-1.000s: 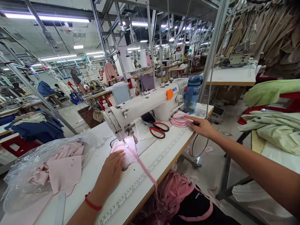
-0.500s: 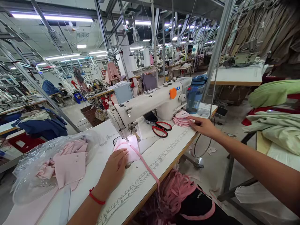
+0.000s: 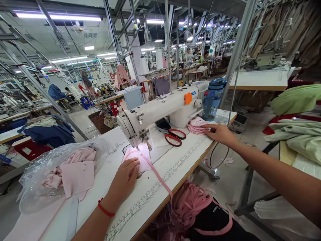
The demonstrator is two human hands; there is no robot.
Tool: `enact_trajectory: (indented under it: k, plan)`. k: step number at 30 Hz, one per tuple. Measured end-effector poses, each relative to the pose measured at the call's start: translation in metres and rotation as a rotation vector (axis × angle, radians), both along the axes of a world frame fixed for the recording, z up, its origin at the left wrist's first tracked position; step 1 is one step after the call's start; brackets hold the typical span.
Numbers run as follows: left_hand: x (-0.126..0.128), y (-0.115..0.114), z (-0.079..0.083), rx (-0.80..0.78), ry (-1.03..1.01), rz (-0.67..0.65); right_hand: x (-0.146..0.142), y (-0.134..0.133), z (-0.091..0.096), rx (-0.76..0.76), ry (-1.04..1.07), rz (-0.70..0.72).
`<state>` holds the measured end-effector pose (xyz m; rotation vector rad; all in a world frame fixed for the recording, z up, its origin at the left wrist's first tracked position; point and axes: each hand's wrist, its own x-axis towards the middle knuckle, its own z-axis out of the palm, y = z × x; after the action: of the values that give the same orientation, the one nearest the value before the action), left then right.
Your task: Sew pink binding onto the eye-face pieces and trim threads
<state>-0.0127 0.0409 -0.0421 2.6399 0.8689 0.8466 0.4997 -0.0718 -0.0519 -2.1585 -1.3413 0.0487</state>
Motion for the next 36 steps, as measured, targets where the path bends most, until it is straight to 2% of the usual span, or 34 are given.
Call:
enact_trajectory:
  k: [11, 20, 36]
  plan:
    - [0.001, -0.006, 0.005, -0.035, -0.003, 0.009, 0.005, 0.006, 0.004, -0.039, -0.073, 0.028]
    - [0.002, -0.006, 0.003, -0.019, -0.022, 0.018, 0.002, 0.013, 0.005, -0.037, -0.124, 0.036]
    - [0.001, -0.007, 0.005, -0.041, 0.027, 0.019, -0.006, 0.01, 0.008, -0.053, -0.12, 0.063]
